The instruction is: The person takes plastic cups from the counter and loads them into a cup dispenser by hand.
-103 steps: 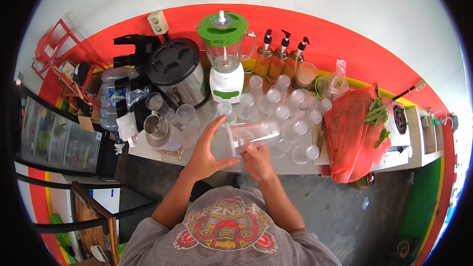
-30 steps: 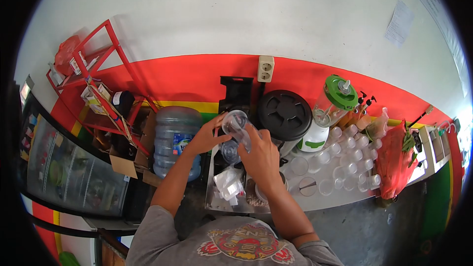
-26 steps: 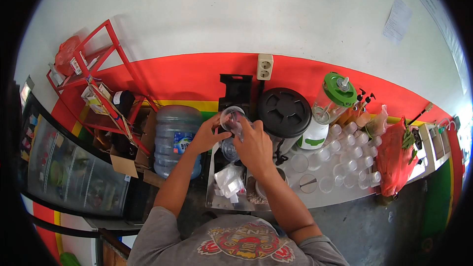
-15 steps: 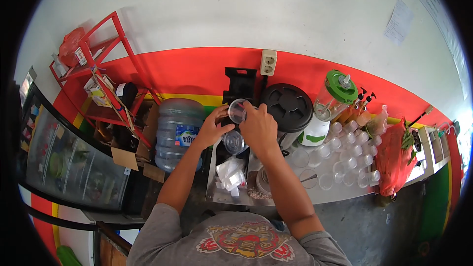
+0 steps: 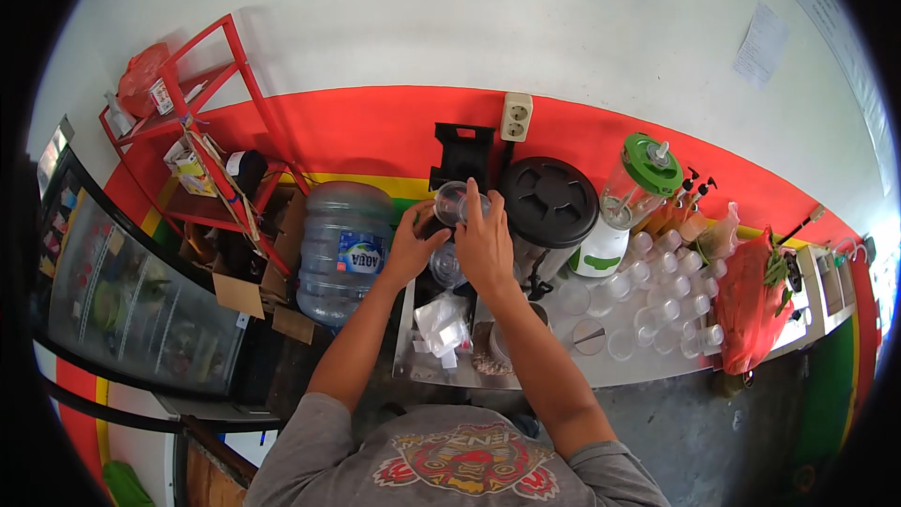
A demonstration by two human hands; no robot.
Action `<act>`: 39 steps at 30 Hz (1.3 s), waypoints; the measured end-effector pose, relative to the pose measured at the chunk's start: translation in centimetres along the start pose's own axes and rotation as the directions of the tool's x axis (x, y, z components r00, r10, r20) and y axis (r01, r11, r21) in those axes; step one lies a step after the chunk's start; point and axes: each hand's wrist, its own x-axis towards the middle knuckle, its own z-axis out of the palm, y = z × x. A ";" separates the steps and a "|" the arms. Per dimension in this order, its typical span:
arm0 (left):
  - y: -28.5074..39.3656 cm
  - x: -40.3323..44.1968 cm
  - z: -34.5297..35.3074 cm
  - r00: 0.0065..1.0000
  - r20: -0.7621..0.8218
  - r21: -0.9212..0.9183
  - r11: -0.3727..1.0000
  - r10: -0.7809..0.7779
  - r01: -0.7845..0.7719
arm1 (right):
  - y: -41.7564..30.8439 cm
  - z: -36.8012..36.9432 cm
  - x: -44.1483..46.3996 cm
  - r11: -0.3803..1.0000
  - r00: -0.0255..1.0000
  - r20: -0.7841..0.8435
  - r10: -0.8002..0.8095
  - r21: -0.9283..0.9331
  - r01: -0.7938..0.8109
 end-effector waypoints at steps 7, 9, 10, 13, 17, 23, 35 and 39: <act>0.0 -0.1 0.4 0.994 0.005 0.045 0.993 0.106 -0.107 | -0.4 0.7 0.0 0.992 0.994 0.022 -0.108 0.065 0.106; -0.1 -0.2 0.5 0.998 -0.010 0.046 0.997 0.069 -0.069 | -0.1 0.8 0.9 0.991 0.989 0.066 -0.132 0.046 0.129; -0.1 -0.3 0.5 0.997 -0.009 0.031 0.997 0.075 -0.075 | 0.2 0.5 1.9 0.985 0.975 0.138 -0.175 0.022 0.174; 0.3 -0.9 0.7 0.998 -0.022 -0.025 0.997 0.067 -0.067 | 0.9 0.3 3.8 0.943 0.917 0.255 -0.306 -0.052 0.329; -1.2 -0.6 0.5 0.994 -0.062 -0.019 0.996 0.089 -0.090 | 2.6 2.2 4.3 0.813 0.824 0.408 -0.394 -0.263 0.519; -0.9 -0.8 0.6 0.996 -0.067 -0.108 0.993 0.050 -0.057 | 3.0 2.7 5.9 0.754 0.779 0.472 -0.413 -0.302 0.583; 0.0 -1.0 1.2 0.994 -0.109 -0.098 0.995 0.012 -0.023 | 2.1 4.0 5.3 0.874 0.898 0.383 -0.218 -0.333 0.354; 1.0 -1.3 2.0 0.990 -0.121 0.095 0.994 0.068 -0.056 | 1.9 2.8 4.8 0.903 0.920 0.353 -0.170 -0.317 0.288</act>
